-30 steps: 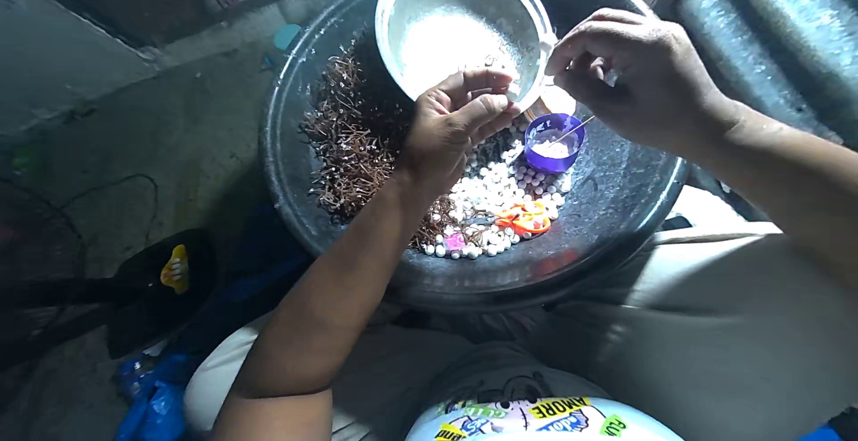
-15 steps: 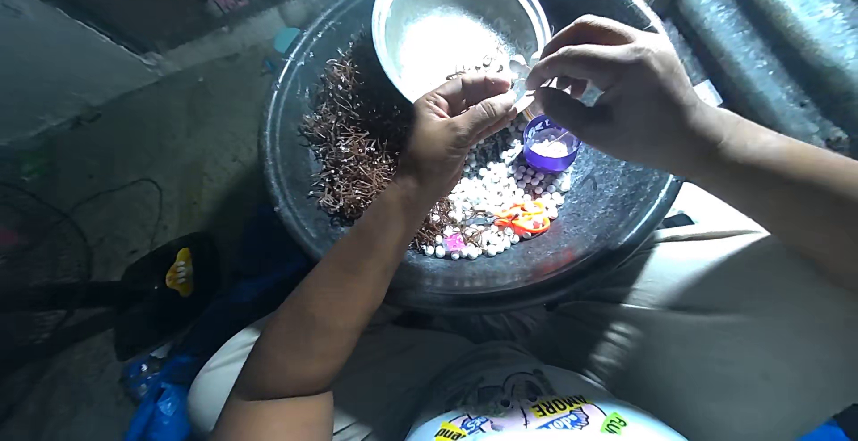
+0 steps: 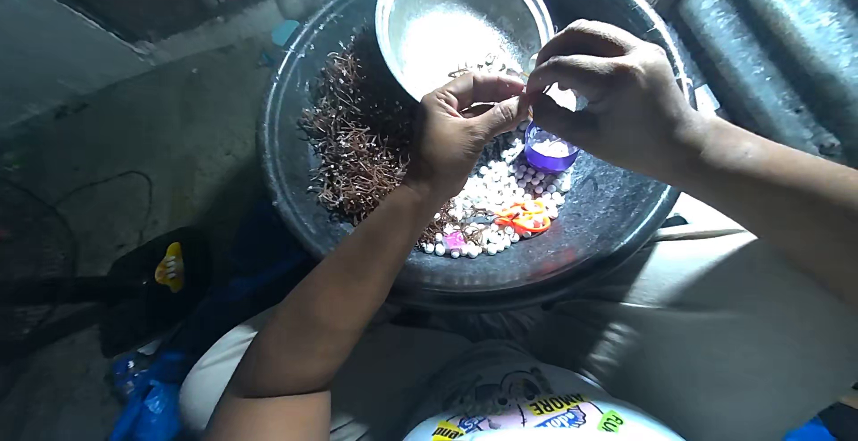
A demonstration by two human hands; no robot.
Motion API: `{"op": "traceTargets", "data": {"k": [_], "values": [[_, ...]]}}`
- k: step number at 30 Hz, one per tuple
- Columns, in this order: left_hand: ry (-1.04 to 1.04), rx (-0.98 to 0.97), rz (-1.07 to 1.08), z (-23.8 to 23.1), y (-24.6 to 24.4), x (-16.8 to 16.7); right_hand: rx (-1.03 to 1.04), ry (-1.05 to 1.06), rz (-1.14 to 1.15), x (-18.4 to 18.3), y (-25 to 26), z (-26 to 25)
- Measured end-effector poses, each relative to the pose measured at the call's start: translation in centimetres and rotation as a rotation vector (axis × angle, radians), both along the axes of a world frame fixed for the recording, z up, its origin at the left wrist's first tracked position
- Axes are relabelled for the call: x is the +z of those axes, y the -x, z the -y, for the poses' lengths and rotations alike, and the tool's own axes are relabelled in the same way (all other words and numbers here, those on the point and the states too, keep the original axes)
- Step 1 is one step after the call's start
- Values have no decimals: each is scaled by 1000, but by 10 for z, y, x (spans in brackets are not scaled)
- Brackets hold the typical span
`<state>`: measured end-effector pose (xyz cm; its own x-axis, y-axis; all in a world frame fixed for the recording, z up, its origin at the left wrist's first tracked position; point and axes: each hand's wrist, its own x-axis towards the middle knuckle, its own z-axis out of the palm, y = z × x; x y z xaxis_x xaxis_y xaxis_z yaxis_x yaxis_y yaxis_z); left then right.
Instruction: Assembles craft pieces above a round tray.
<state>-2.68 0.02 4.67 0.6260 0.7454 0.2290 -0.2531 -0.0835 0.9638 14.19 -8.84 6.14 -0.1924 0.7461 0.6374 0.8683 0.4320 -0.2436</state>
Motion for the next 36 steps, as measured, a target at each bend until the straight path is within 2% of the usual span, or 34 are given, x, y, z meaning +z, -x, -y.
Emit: {"op": "traceTargets", "data": {"k": [11,18,30,36], "values": [[52,14,45,1,-4,0,-49,-45,49,2,-4,-5],[212,-6,89,-3,3,10,-136,30,-121,7,-33,0],[168,-12,16,-7,0,1,86,150,-407,3,-24,0],[180,-37,-12,-6,1,2,120,154,-503,3,-18,0]]}}
